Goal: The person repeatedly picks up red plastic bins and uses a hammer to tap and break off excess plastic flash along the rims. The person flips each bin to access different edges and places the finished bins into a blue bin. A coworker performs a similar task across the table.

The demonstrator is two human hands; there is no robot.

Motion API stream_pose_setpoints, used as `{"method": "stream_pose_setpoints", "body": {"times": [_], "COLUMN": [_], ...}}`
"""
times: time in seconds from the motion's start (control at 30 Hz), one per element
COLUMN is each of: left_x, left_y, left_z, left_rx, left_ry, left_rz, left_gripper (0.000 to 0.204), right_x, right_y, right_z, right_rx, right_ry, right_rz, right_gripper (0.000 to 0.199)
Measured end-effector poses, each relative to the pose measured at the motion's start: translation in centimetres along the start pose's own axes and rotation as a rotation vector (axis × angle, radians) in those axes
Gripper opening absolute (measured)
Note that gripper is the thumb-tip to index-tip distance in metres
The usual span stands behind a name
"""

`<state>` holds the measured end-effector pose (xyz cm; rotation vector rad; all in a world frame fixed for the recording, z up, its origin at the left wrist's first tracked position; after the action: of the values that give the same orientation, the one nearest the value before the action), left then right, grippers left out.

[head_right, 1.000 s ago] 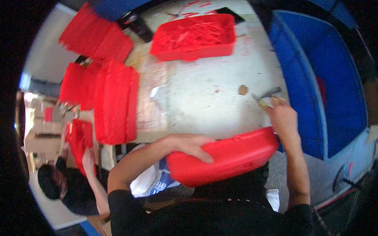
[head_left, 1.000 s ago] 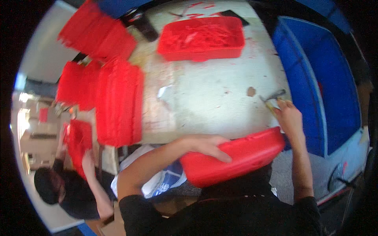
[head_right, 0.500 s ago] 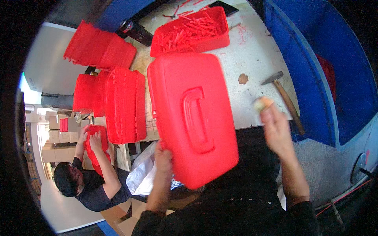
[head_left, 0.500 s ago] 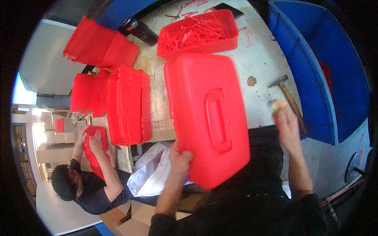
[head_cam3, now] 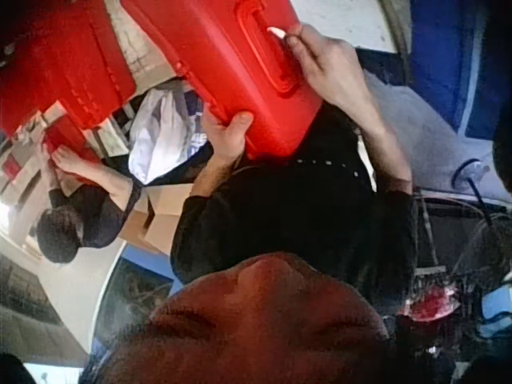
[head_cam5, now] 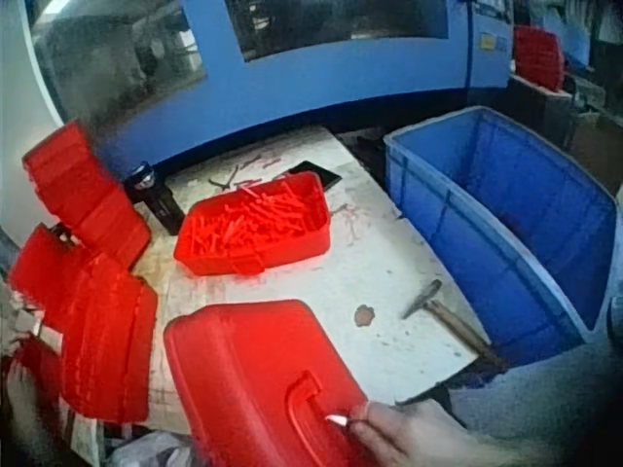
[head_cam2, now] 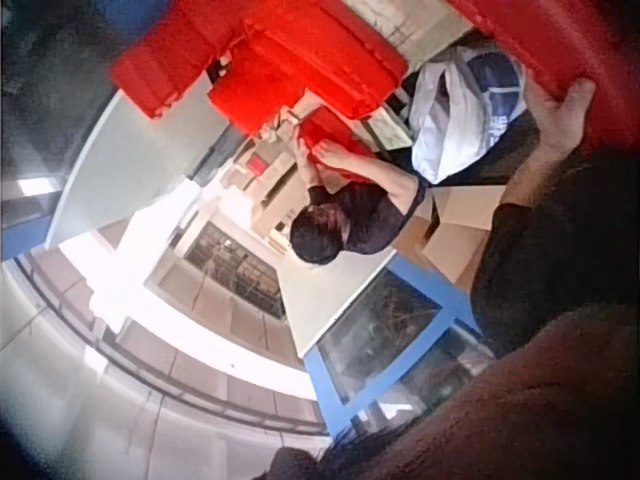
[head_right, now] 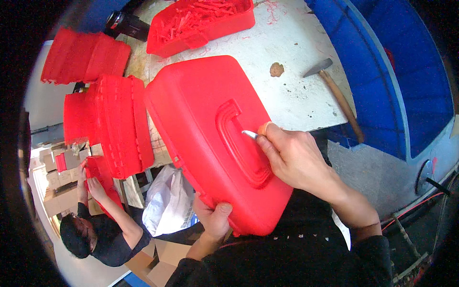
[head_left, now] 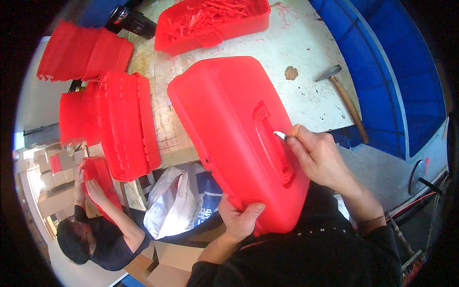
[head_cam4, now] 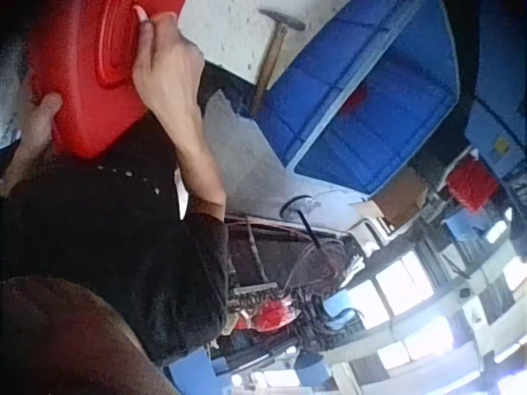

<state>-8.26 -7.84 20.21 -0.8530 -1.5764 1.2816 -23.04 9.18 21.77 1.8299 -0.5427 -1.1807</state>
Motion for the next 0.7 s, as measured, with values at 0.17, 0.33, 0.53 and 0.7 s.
{"method": "stream_pose_setpoints", "body": {"times": [0.17, 0.33, 0.53, 0.7], "left_x": [0.7, 0.9, 0.6, 0.7], "left_y": [0.3, 0.2, 0.4, -0.1], "left_z": [-0.7, -0.6, -0.7, -0.4], "left_rx": [-0.147, -0.115, -0.128, -0.02], "left_ry": [0.016, 0.026, 0.019, 0.036], "left_rz": [0.076, 0.058, 0.075, 0.01], "left_gripper": [0.078, 0.078, 0.075, 0.058], "right_x": [0.0, 0.5, 1.0, 0.5], "right_y": [-0.5, -1.4, -2.1, -1.8], "right_z": [-0.1, -0.8, -3.1, -3.6], "right_rx": [0.043, 0.038, 0.044, 0.086], "right_ry": [-0.001, -0.05, 0.011, 0.06], "right_rz": [-0.068, -0.046, -0.026, 0.119], "right_gripper": [0.009, 0.009, 0.009, 0.01]}}
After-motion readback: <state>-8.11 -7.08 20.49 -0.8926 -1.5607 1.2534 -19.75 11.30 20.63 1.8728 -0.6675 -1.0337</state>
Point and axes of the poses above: each hand's wrist, its own z-axis towards the middle knuckle, its own x-axis out of the palm, y = z × x, the point moved 6 cm from there along z, towards the middle knuckle, and after that the axes turned 5 degrees about x, right-handed, at the moved point
